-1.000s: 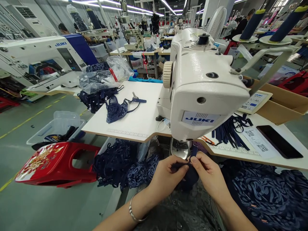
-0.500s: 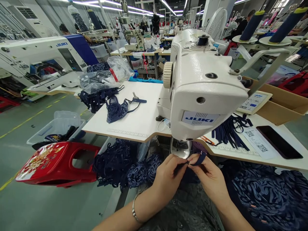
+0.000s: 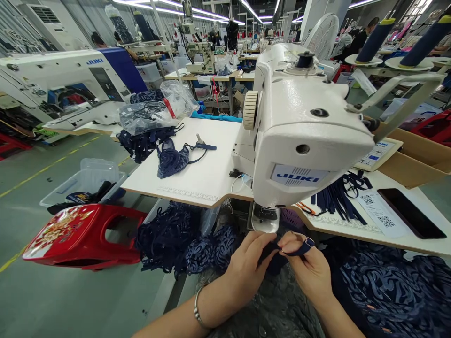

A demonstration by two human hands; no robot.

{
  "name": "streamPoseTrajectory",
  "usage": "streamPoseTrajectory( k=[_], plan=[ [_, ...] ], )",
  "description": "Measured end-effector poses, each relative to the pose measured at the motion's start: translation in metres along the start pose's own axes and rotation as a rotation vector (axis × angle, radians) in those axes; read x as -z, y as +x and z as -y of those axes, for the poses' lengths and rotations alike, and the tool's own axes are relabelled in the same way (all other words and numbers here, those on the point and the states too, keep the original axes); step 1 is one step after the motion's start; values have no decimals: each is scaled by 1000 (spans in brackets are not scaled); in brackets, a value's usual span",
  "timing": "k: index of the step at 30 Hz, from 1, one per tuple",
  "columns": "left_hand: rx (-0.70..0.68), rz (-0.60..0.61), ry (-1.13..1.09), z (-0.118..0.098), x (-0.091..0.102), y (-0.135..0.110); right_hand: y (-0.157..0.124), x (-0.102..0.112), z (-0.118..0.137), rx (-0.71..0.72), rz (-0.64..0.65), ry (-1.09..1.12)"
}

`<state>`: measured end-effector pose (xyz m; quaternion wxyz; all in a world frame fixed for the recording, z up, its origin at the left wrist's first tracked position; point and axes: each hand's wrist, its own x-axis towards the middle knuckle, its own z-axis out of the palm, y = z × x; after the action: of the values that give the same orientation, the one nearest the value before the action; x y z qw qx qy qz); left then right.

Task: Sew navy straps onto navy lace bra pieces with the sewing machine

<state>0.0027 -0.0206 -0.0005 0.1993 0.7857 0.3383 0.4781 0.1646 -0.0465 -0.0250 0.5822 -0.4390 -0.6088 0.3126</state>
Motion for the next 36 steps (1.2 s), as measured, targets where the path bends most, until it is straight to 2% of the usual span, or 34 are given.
streamPoseTrajectory(
  k=[3,5,8,11,14,17,19,20,23,26,28,29,33,36],
  plan=[
    [25,52,-19,2,1,-2,2,2,4,-35,30,-18],
    [124,119,-59,3,2,-4,5,4,8,-99,59,-46],
    [400,223,-170,3,3,-6,10,7,12,-240,124,-109],
    [708,260,-339,3,1,-4,17,6,16,-340,184,-212],
    [904,221,-464,7,-3,-2,23,0,15,-334,190,-350],
    [958,183,-519,13,-6,-1,30,-5,11,-242,188,-454],
    [890,185,-470,17,-6,-1,34,-7,10,-196,194,-483],
    [797,176,-382,20,-5,-2,36,-8,9,-195,195,-489],
    [411,91,-42,25,4,-5,42,-9,8,-247,171,-478],
    [-52,19,194,27,15,-6,44,-10,4,-268,87,-437],
    [-313,54,345,29,20,-3,44,-10,-1,-283,35,-379],
    [-393,101,415,29,22,-2,44,-9,-3,-309,30,-334],
    [-403,317,525,35,23,1,47,-6,-9,-494,86,-127],
    [-374,331,568,39,20,-4,49,-4,-7,-562,90,-15]
  ],
)
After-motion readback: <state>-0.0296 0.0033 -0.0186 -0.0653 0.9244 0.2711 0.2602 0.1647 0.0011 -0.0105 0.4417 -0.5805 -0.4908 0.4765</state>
